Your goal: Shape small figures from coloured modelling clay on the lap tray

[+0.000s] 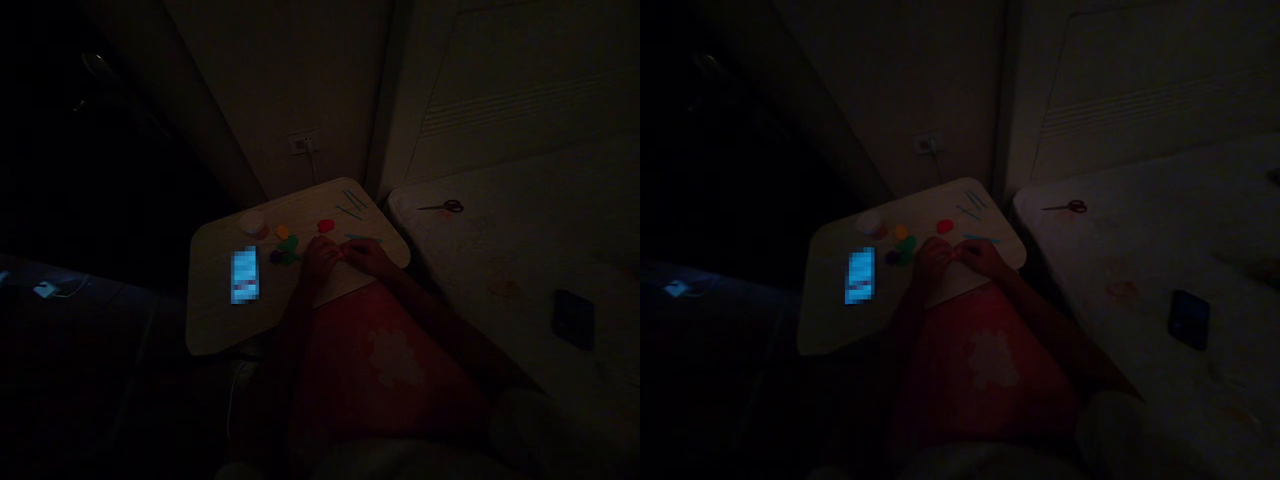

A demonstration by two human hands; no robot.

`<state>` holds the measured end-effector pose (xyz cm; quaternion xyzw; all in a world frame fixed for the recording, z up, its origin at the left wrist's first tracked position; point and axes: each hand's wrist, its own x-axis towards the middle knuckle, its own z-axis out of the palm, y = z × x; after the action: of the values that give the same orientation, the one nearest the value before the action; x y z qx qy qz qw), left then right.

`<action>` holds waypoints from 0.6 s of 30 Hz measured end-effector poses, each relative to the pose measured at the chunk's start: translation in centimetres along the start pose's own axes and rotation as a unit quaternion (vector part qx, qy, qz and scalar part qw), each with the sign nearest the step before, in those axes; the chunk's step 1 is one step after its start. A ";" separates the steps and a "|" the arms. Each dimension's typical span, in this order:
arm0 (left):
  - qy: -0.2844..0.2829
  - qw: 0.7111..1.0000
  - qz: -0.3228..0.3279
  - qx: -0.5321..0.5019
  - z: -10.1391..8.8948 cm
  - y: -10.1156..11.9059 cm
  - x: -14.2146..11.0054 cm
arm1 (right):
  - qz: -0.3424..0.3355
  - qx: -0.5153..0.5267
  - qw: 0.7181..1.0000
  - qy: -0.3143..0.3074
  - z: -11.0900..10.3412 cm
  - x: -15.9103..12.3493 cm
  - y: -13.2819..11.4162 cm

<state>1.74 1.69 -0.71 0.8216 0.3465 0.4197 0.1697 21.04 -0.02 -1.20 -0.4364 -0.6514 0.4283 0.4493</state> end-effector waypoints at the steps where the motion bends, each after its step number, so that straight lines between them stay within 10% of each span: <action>1: -0.001 1.000 0.004 -0.001 0.0 0.0 0.0 | 0.000 -0.001 1.000 0.000 0.0 0.0 0.0; 18: 0.017 1.000 -0.025 0.002 -0.1 0.1 -0.2 | 0.019 0.034 0.999 -0.017 0.5 0.4 0.7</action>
<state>1.58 1.51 -0.71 0.8058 0.3710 0.4283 0.1724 20.66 0.46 -1.93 -0.4255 -0.6354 0.4661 0.4450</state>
